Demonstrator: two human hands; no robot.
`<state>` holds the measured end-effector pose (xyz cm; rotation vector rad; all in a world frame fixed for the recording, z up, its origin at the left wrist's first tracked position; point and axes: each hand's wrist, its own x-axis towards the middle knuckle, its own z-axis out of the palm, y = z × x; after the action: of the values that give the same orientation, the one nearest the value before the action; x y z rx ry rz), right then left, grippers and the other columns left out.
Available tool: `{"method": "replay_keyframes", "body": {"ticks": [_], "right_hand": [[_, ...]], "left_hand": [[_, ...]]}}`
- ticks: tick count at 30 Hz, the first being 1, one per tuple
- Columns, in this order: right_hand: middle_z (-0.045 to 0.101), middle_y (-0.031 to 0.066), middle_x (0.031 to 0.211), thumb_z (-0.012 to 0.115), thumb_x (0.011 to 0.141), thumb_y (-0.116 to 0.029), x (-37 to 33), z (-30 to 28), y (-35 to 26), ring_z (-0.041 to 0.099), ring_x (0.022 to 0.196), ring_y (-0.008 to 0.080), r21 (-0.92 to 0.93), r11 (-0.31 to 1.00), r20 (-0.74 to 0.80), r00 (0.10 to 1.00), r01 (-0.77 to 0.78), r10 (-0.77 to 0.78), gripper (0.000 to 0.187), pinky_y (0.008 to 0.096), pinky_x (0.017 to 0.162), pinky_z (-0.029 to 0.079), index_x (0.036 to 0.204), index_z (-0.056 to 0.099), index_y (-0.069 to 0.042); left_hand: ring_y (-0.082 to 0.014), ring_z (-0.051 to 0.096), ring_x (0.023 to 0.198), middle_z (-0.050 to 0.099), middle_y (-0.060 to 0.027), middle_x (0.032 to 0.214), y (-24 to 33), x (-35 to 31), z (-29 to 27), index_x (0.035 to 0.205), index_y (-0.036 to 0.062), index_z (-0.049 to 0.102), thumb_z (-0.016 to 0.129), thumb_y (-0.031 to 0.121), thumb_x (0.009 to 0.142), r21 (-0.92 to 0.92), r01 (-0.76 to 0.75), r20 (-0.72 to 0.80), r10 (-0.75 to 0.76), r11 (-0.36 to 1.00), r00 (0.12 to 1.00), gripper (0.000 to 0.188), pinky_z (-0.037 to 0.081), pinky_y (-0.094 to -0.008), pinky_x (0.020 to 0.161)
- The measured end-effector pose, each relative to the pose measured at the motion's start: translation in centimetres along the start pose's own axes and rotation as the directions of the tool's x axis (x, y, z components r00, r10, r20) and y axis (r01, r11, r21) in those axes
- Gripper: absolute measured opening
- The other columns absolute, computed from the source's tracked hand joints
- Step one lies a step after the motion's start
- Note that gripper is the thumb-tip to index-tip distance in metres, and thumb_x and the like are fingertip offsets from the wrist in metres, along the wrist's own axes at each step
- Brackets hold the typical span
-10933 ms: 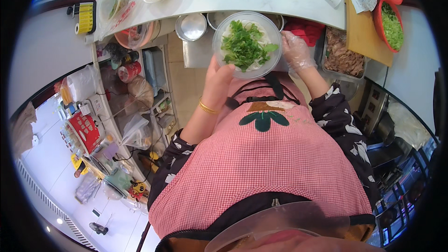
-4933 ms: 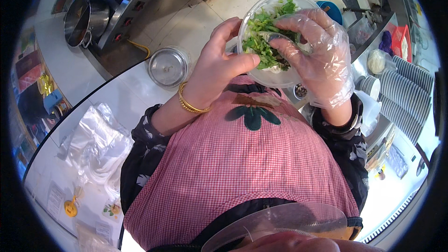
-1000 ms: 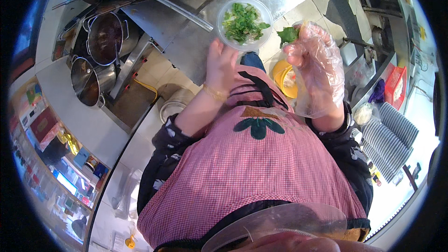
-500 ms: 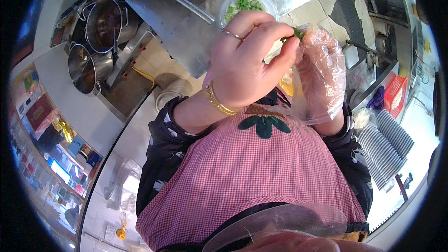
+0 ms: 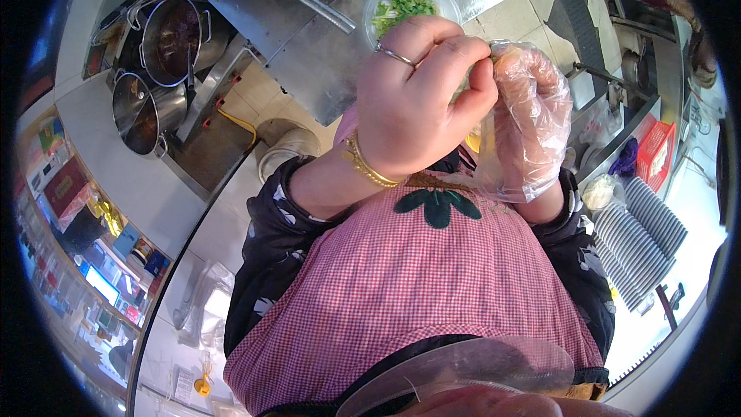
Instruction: The person assembles two bowls of noodle soup in a restaurant kitchen. They place noodles, meat, and greens into bowls, ladle broth from a large pot, add a boiled egg, and hand the finished bowls to customers.
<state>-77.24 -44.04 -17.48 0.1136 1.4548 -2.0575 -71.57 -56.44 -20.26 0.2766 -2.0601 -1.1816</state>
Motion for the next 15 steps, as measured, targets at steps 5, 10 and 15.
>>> {"method": "replay_keyframes", "body": {"ticks": [5, 10, 15], "right_hand": [[0.069, 0.0095, 0.092, 0.068, 0.091, -0.013, -0.1, 0.3, 0.0, 0.066, 0.083, 0.0158, 0.062, 0.997, 0.029, 0.999, -0.033, 0.032, 0.02, 0.0286, 0.079, 0.053, 0.106, 0.064, 0.001], [0.069, 0.0098, 0.085, 0.067, 0.092, -0.014, -0.3, 0.2, -0.2, 0.068, 0.079, 0.0165, 0.144, 0.978, 0.01, 0.989, -0.15, 0.15, 0.023, 0.028, 0.078, 0.054, 0.108, 0.062, 0.002], [0.07, 0.0107, 0.087, 0.067, 0.092, -0.013, 2.2, -0.7, 1.8, 0.068, 0.079, 0.017, -0.245, 0.967, -0.052, 0.995, 0.075, -0.09, 0.017, 0.0287, 0.073, 0.054, 0.102, 0.066, 0.001]], "left_hand": [[-0.0172, 0.059, 0.064, 0.062, -0.0047, 0.084, -0.1, 0.1, -0.6, 0.085, 0.0072, 0.066, 0.076, -0.001, 0.067, -0.141, 0.141, 0.047, -0.135, 0.98, 0.99, 0.022, 0.049, -0.0275, 0.057], [-0.0052, 0.054, 0.061, 0.062, -0.0021, 0.085, -0.8, 0.0, -1.1, 0.082, 0.0044, 0.066, 0.073, -0.003, 0.072, -0.389, 0.3, 0.088, -0.288, 0.871, 0.953, 0.014, 0.043, -0.0193, 0.054], [-0.004, 0.049, 0.067, 0.058, -0.0033, 0.092, -2.5, -2.1, -3.4, 0.091, -0.0008, 0.062, 0.06, -0.006, 0.084, -0.596, 0.382, 0.057, -0.437, 0.707, 0.898, 0.009, 0.039, -0.0166, 0.058]]}}
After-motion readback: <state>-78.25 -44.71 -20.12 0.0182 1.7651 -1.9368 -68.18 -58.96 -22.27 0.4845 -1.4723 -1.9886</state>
